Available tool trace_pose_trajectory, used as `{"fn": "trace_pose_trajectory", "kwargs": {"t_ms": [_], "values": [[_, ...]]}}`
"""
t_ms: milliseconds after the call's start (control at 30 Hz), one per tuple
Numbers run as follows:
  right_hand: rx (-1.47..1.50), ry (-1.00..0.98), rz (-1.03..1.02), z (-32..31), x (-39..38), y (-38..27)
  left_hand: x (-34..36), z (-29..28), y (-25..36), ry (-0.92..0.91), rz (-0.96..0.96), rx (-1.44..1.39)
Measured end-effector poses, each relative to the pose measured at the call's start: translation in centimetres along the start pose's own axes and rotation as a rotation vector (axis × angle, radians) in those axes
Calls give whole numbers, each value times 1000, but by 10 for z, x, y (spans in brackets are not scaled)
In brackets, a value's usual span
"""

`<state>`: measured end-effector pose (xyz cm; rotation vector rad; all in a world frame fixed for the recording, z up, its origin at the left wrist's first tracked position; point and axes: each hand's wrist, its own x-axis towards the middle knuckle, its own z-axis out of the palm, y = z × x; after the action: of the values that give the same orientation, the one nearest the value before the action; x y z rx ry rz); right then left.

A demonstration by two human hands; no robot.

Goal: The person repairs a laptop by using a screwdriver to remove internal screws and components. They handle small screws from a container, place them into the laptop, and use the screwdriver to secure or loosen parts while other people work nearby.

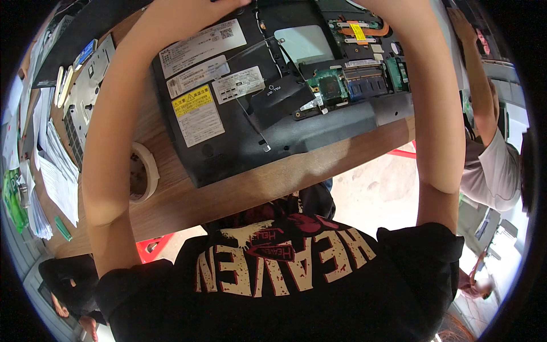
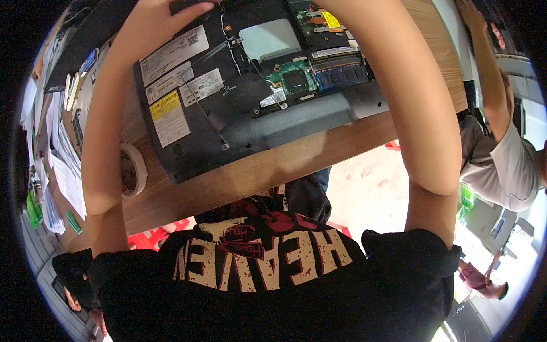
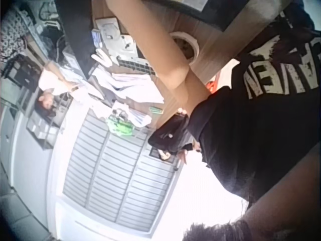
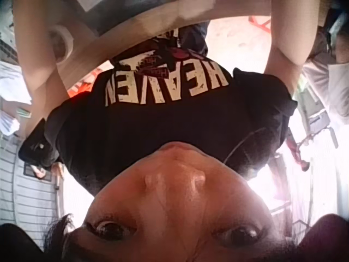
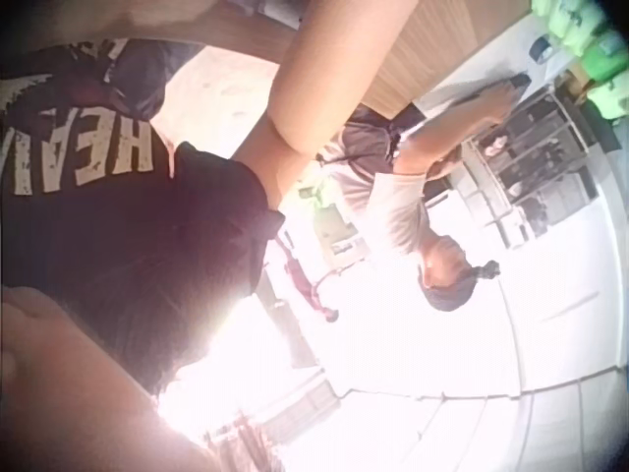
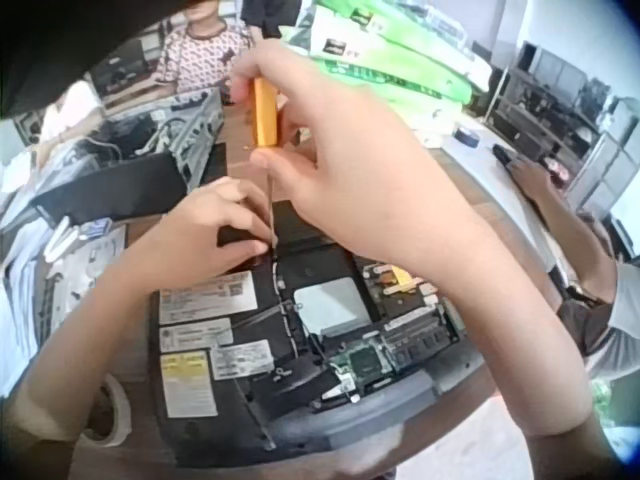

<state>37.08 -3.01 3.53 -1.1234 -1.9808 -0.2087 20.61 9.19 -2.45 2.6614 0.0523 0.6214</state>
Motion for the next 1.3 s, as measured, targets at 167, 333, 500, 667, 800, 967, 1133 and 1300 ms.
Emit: {"fn": "trace_pose_trajectory", "kwargs": {"t_ms": [167,333,500,667,800,967,1133,1300], "values": [[117,-31,145,-8,-3,-5,-3,-12,-9,90,34,9],[128,-36,218,-4,-1,-10,-2,-6,4,-43,-359,-389],[149,-25,131,-1,-2,-8,7,7,11,73,-234,-465],[206,-36,117,-7,-2,1,5,7,10,105,-176,-415],[180,-60,143,-10,-3,10,7,5,9,78,-256,-434],[164,-74,163,-11,-9,18,7,6,12,82,-335,-442],[156,-79,179,-12,-12,24,7,6,13,47,-507,-370],[153,-78,198,-10,-14,29,7,12,19,174,-393,-400]]}}
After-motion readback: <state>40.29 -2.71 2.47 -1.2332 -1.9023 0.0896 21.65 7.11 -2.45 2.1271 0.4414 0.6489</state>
